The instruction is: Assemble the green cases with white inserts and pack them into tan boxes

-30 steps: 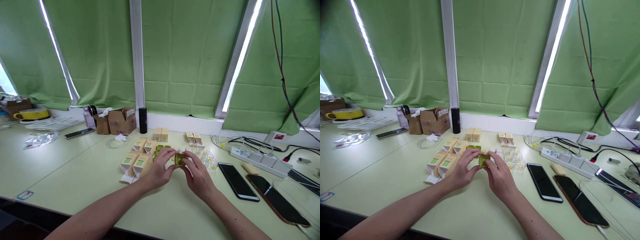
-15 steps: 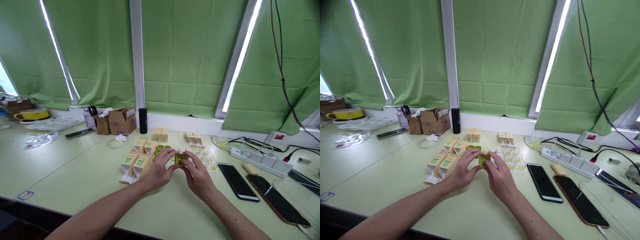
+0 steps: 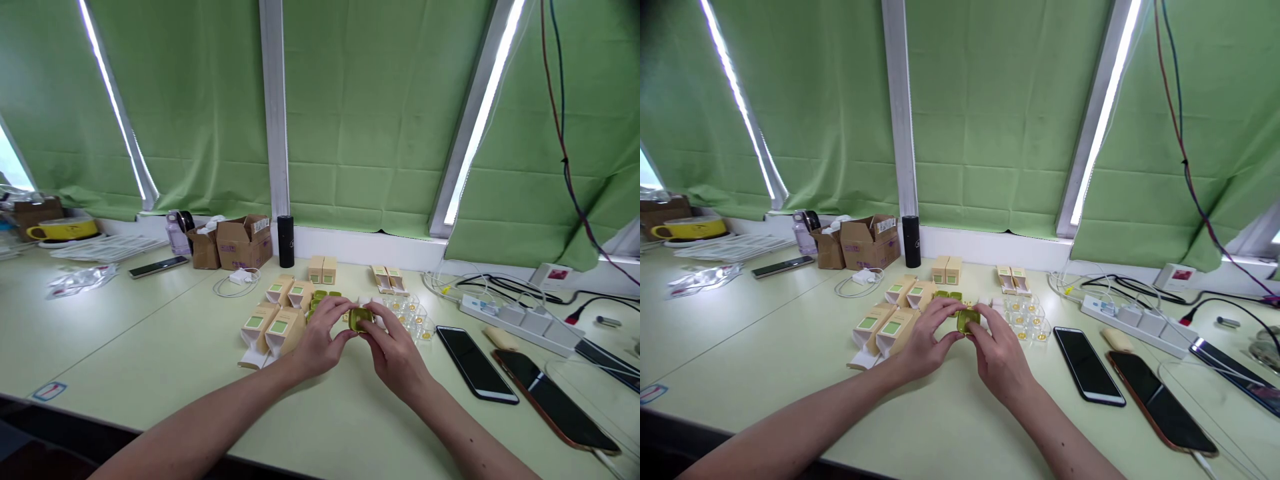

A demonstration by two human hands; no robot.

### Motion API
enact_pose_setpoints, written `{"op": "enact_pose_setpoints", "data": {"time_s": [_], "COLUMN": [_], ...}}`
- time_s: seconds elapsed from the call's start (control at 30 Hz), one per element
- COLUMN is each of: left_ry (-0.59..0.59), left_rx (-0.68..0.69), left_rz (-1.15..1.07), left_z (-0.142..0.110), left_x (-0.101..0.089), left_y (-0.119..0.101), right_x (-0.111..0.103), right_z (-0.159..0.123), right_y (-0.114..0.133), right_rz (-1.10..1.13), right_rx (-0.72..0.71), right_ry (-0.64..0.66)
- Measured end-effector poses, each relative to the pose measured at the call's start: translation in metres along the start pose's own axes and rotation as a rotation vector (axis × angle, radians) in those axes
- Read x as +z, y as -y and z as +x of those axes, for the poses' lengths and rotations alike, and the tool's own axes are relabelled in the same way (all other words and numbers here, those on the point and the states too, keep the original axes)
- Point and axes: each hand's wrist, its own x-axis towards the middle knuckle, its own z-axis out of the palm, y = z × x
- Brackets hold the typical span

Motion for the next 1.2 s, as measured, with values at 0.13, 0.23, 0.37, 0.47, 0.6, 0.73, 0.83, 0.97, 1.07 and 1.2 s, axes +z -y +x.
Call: {"op": "enact_pose_setpoints", "data": {"time_s": [0.13, 0.23, 0.37, 0.47, 0.6, 0.73, 0.83, 0.97, 1.07, 1.2], "left_ry": [-0.002, 0.01, 0.013, 0.021, 0.023, 0.01, -0.011, -0.002, -0.014, -0.024], "left_rx": [0.004, 0.004, 0.004, -0.018, -0.069, -0.184, -0.322, -0.436, -0.479, -0.517], "left_rz": [0.002, 0.008, 0.016, 0.01, -0.027, -0.098, -0.139, -0.165, -0.183, -0.213], "left_z": [0.001, 0.001, 0.0, 0.0, 0.001, 0.002, 0.004, 0.009, 0.011, 0.014], "left_x": [0.0, 0.0, 0.0, -0.001, 0.0, 0.002, 0.002, 0.0, -0.001, -0.001], "left_y": [-0.002, -0.001, 0.001, 0.0, 0.0, 0.002, 0.002, -0.002, -0.004, -0.005], "right_x": [0.001, 0.002, 0.002, 0.002, 0.003, 0.003, 0.004, 0.005, 0.005, 0.005], "right_z": [-0.001, -0.002, -0.001, -0.001, -0.004, -0.008, -0.01, -0.009, -0.007, -0.006], "right_y": [-0.001, -0.001, 0.0, -0.001, -0.002, -0.003, -0.003, -0.002, -0.001, 0.001], "right_rz": [0.0, -0.005, 0.003, 0.035, 0.114, 0.195, 0.226, 0.257, 0.269, 0.272], "right_rx": [0.016, 0.019, 0.012, 0.04, 0.107, 0.167, 0.207, 0.232, 0.243, 0.254], "right_ry": [-0.004, -0.001, 0.0, 0.007, -0.002, 0.01, 0.028, 0.022, 0.015, 0.018]}}
